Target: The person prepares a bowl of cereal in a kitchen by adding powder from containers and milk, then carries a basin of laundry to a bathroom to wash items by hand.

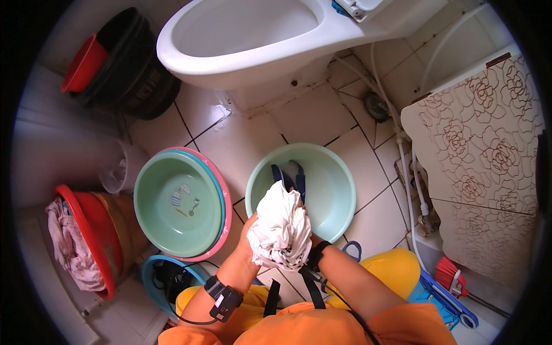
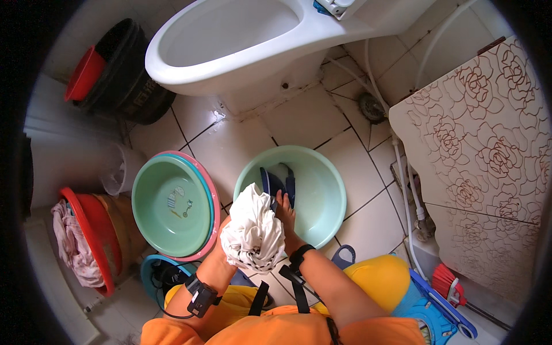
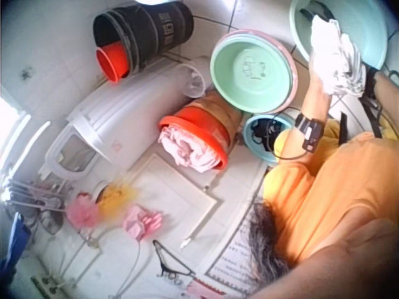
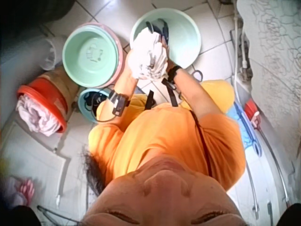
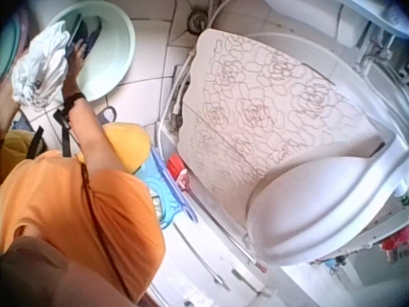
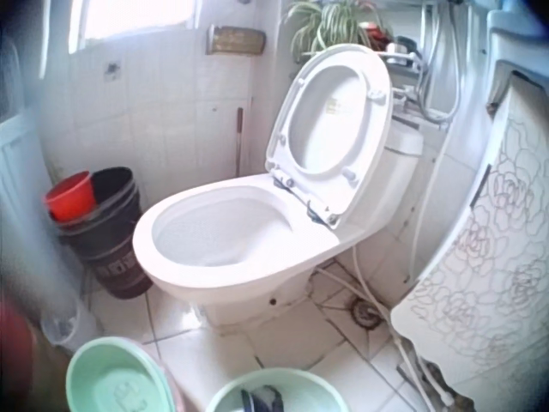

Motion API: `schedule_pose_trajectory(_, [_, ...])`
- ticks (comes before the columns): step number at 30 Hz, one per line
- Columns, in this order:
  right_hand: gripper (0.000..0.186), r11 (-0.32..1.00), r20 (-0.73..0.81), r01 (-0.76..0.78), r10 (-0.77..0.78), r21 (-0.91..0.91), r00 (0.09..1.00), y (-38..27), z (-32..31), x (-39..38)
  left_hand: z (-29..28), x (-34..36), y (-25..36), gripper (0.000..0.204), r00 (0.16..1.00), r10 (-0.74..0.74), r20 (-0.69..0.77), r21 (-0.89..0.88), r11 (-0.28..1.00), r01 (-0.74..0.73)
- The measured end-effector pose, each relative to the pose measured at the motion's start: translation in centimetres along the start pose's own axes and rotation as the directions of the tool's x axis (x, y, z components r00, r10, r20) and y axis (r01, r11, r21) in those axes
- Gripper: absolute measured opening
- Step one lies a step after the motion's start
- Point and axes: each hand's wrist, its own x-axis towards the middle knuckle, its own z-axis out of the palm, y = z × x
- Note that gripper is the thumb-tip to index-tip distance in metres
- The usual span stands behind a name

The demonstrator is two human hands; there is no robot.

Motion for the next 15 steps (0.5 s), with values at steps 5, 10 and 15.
schedule_pose_trajectory(5, [0.042,0.684,-0.086,0.022,0.060,0.729,0.995,3.9,-0.7,2.8,0.2,0.2,0.9,0.032,0.994,0.025,0.110,0.023,0.999,-0.028])
schedule_pose_trajectory(10, [0.028,0.740,-0.139,0.079,0.019,0.668,0.990,7.0,-4.6,2.2,1.8,0.0,1.6,0.031,0.993,0.066,0.094,0.128,0.989,-0.078])
schedule_pose_trajectory(15, [0.033,0.709,0.052,-0.174,0.190,0.684,0.980,1.9,-13.3,0.0,-0.2,1.6,1.6,0.033,0.995,0.038,-0.087,0.162,0.987,-0.023])
